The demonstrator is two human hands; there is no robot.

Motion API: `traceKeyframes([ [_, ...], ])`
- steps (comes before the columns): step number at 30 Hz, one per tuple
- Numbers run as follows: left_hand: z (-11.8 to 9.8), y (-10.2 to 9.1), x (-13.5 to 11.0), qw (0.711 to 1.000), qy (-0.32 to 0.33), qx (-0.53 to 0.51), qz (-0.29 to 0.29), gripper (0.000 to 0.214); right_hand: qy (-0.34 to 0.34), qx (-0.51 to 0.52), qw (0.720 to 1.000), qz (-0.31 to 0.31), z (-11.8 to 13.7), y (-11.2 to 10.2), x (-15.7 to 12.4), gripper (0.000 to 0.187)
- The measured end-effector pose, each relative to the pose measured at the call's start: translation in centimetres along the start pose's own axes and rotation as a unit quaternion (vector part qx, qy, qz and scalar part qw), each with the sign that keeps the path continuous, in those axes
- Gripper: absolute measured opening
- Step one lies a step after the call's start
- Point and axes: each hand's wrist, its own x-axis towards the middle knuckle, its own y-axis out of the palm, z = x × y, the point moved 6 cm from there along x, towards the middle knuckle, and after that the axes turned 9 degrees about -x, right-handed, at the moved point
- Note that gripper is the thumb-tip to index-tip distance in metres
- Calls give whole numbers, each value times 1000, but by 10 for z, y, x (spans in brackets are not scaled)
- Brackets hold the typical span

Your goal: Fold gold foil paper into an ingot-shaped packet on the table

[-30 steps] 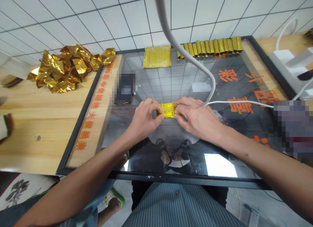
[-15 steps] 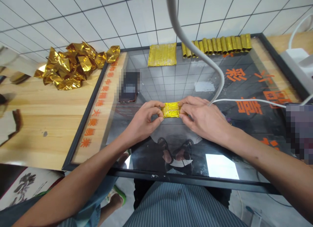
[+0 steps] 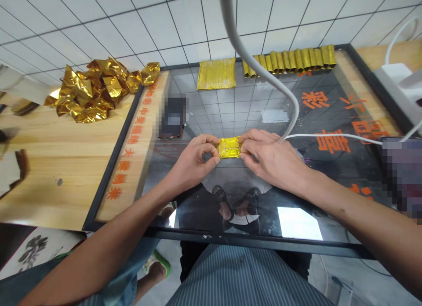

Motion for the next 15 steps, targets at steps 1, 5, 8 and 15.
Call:
traceKeyframes([
  [1,-1,1,1,1000,5,7,2,12,1,0,1000,1,0,0,0,13],
  [5,-2,3,1,999,19,27,0,10,3,-2,1000,4,1,-2,0,12],
  [8,-1,5,-1,999,21,30,-9,7,1,-1,1000,6,1,-1,0,12],
  [15,1,10,0,998,-3,55,-36,9,-26,27,999,16,-4,-2,-1,12],
])
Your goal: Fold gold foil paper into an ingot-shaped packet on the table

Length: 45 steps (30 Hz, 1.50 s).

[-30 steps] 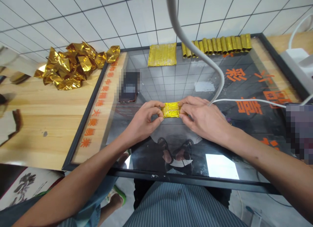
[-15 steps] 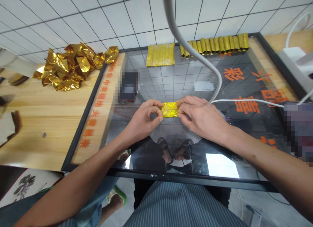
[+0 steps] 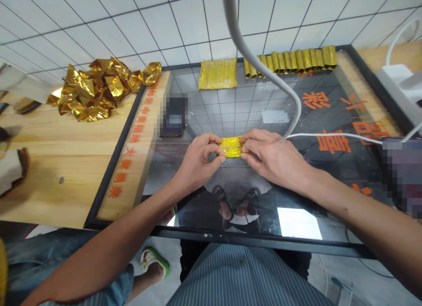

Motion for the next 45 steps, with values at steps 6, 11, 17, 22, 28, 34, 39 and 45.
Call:
traceKeyframes([
  [6,-1,2,1,1000,-15,11,3,10,-45,54,996,46,-10,-7,-6,18],
  [11,-1,2,0,1000,-12,14,0,9,-39,57,996,47,-12,-4,-6,18],
  [17,-2,3,1,1000,-7,5,-2,9,-28,74,997,8,-10,-2,-5,14],
  [22,-1,3,3,1000,-23,11,0,10,-29,67,997,6,-7,-3,-4,14],
  [28,-1,4,3,999,-28,18,2,10,-53,55,996,36,-15,1,-4,11],
  [34,0,4,2,1000,-24,15,-3,11,-46,71,996,22,-20,4,-3,13],
  [39,-1,4,2,1000,-21,16,-1,11,-38,71,996,25,-19,5,-2,14],
  [45,-2,4,2,1000,-17,20,-6,10,-34,71,997,22,-18,4,-2,14],
])
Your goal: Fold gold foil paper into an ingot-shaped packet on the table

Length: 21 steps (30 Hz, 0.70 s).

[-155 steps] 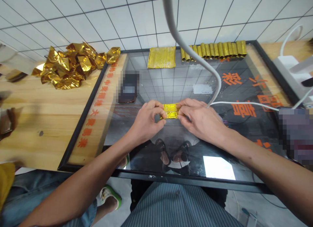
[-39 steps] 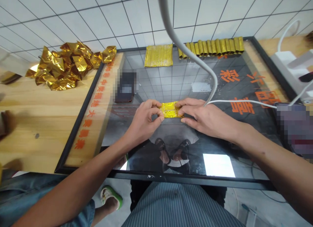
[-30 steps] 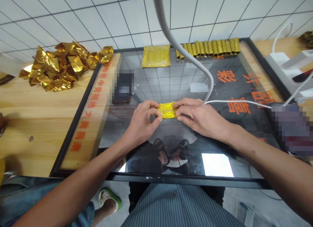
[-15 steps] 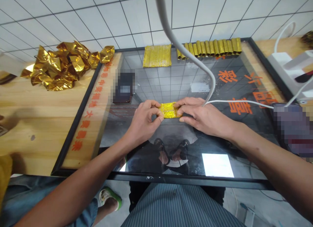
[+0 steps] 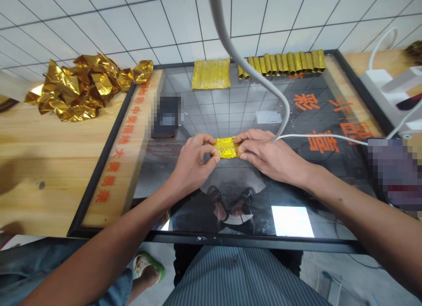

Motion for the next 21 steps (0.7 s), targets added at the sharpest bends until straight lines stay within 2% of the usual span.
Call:
traceKeyframes([
  [11,-1,-2,0,1000,5,-18,2,7,21,13,999,-45,5,1,0,5],
  [21,-2,-1,1,1000,-17,-12,8,10,34,44,997,-59,8,2,1,9],
])
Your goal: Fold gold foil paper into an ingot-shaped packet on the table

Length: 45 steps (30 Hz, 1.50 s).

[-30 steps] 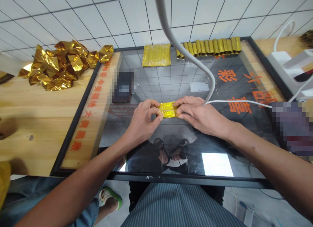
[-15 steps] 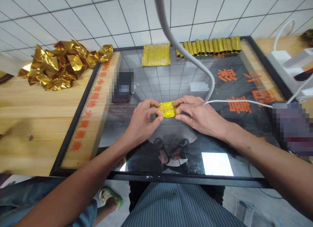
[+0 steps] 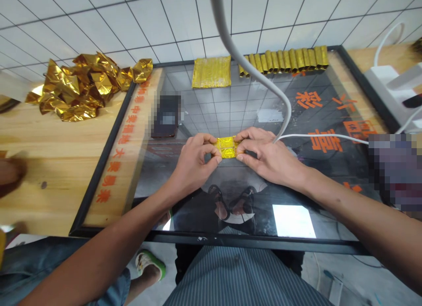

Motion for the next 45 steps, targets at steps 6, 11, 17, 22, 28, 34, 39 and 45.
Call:
traceKeyframes([
  [6,-3,2,4,999,-11,32,-12,13,29,-39,999,6,8,-1,4,15],
  [11,-4,4,5,998,-24,36,-38,15,52,-52,997,-15,9,2,5,16],
  [17,-5,5,4,998,-21,36,-55,15,64,-75,995,-24,11,5,6,14],
  [22,-4,5,3,998,-18,37,-55,14,57,-81,995,-22,12,4,6,15],
  [28,-4,4,3,999,-16,23,-46,17,50,-92,995,-3,10,5,6,16],
  [34,-4,3,4,999,-26,12,-32,16,54,-97,994,-12,10,6,5,18],
  [39,-4,3,3,1000,-26,9,-13,15,50,-98,994,-16,9,7,5,18],
  [45,-5,6,2,999,-27,28,-22,16,53,-102,993,-19,8,8,4,14],
])
